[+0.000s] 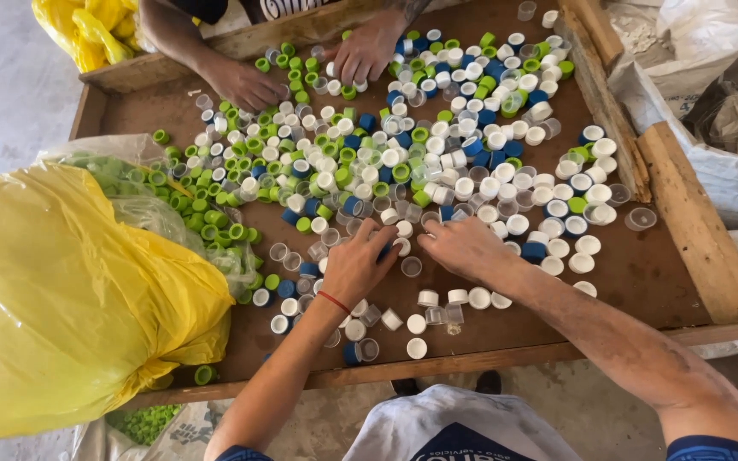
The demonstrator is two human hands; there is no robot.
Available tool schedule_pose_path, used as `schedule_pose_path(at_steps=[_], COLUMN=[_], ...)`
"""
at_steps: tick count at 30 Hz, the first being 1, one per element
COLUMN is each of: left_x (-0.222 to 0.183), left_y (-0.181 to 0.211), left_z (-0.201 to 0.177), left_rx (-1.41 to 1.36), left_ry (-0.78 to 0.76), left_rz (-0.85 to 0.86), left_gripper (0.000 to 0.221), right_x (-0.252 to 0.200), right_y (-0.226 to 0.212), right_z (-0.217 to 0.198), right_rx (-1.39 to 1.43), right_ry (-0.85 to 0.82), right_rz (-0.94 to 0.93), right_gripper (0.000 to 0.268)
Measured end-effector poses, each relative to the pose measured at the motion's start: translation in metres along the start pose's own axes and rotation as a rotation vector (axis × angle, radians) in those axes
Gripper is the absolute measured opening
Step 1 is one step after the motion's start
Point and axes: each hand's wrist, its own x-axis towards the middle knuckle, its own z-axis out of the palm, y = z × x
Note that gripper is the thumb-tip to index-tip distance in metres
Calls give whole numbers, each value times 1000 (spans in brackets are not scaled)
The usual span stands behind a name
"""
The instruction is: The person sorts plastic bottle caps by color on a wooden tray. They pick green caps and place them into a large sack on the floor, then pick white caps and place them into a different sack. The person repeats this process throughout the clip.
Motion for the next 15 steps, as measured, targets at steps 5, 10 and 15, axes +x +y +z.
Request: schedule_pose_path(at_steps=[5,10,15], left_x=[6,23,32], left_y=[-3,-6,-10], left_z=[14,30,52], left_rx=[126,83,174], left_ry=[-23,-252,-355], left_rz=[39,-8,1], left_gripper=[27,52,58], right_x=[2,5,5], right_y=[6,7,7], right_z=[17,4,4], right_rx=[-39,11,34], right_ry=[-67,-223,-245], right_rz=[-7,-6,35], right_gripper=[12,36,39])
